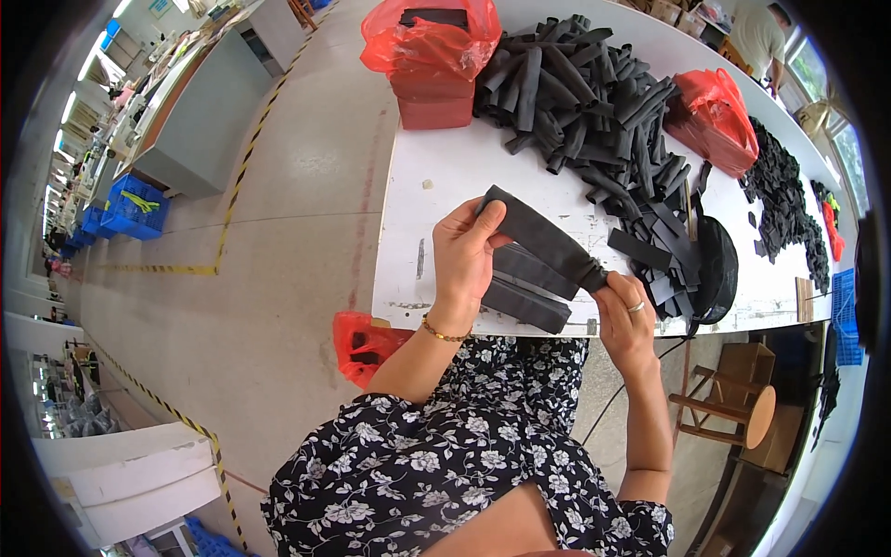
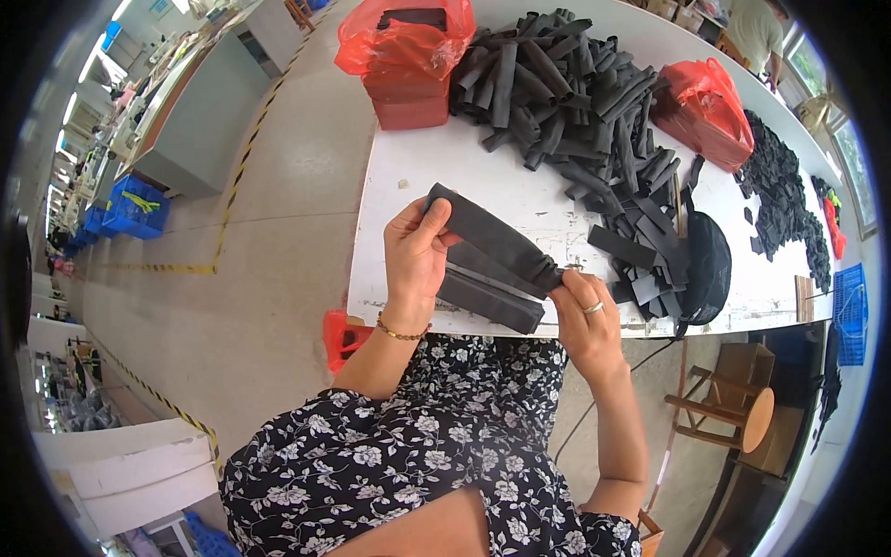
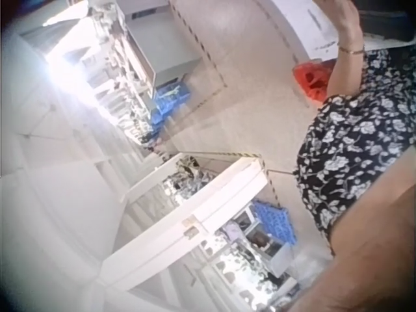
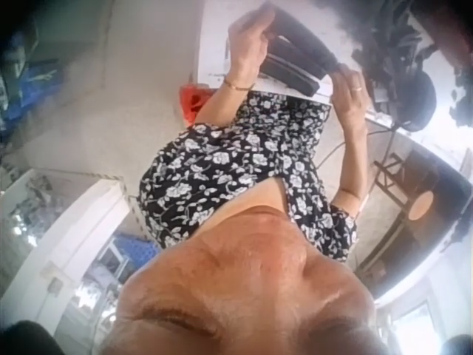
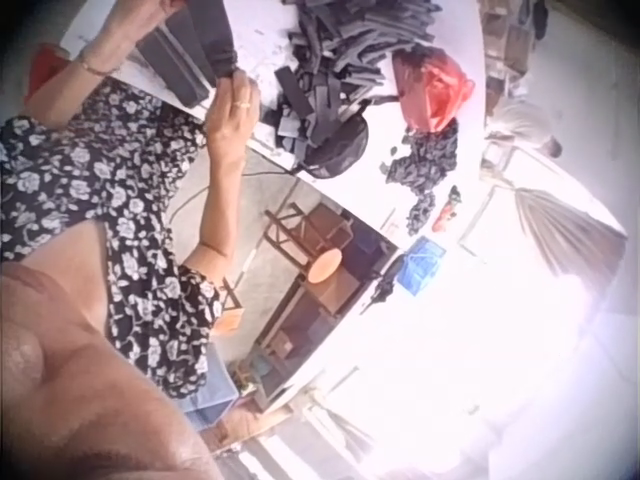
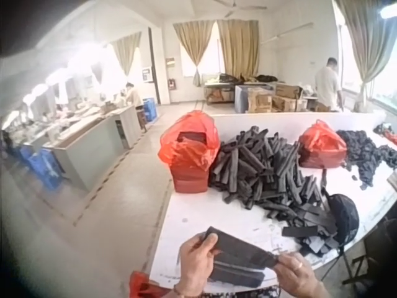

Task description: Assembling small black rubber or foam components by applying adhesive and fitting them together.

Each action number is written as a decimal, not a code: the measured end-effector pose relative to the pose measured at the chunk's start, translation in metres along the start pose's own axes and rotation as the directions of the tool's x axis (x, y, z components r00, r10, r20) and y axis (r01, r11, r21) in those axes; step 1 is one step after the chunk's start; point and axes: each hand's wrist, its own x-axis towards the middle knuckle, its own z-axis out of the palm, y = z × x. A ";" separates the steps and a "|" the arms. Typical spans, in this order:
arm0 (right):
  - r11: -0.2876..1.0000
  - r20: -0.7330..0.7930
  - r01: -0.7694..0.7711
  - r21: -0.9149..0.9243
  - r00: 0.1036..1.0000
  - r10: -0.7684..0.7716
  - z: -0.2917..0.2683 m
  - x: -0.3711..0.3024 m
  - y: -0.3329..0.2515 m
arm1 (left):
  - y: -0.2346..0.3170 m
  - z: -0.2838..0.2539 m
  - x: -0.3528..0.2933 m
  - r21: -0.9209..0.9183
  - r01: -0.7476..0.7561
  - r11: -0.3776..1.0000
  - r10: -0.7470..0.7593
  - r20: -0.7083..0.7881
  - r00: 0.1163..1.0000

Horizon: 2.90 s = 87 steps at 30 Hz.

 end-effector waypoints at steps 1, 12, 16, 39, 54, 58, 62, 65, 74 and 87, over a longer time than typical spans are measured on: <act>1.000 -0.004 0.011 -0.007 1.000 -0.011 -0.001 0.000 0.000 | 0.001 -0.001 0.000 0.002 0.003 1.000 -0.003 0.002 1.000; 0.999 -0.001 0.010 -0.034 1.000 -0.011 -0.008 -0.003 0.000 | 0.007 0.004 -0.005 0.052 0.004 0.999 -0.011 0.145 0.989; 0.999 0.020 0.003 -0.054 1.000 -0.002 -0.010 -0.001 0.001 | 0.007 0.001 -0.005 0.106 0.061 0.993 -0.067 0.059 0.996; 0.251 0.079 -0.555 0.793 0.502 0.861 0.022 0.023 0.000 | -0.010 -0.013 0.008 0.146 -0.247 0.958 0.246 0.021 0.969; 0.168 0.178 -0.609 0.775 0.466 0.867 0.031 0.003 0.003 | -0.035 -0.004 0.008 0.200 -0.146 0.969 0.159 -0.055 0.986; 0.174 0.129 -0.590 0.788 0.435 0.891 0.031 -0.003 0.001 | -0.035 -0.009 0.008 0.151 -0.058 0.987 0.071 -0.083 0.994; 0.108 0.193 -0.597 0.795 0.418 0.888 0.030 -0.009 0.002 | -0.041 -0.018 0.009 0.041 0.023 0.999 -0.019 -0.088 0.996; -0.010 0.282 -0.558 0.830 0.403 0.871 0.032 -0.014 0.004 | -0.044 -0.021 0.005 0.033 0.045 0.998 -0.042 -0.093 0.995; 0.116 0.170 -0.654 0.748 0.358 0.918 0.051 -0.012 0.000 | -0.021 -0.035 0.015 0.239 0.118 0.964 -0.104 -0.071 0.992; 0.419 0.136 -0.902 0.107 0.431 0.892 0.100 -0.065 0.015 | -0.048 -0.108 0.022 0.970 -0.120 0.210 0.040 0.114 0.993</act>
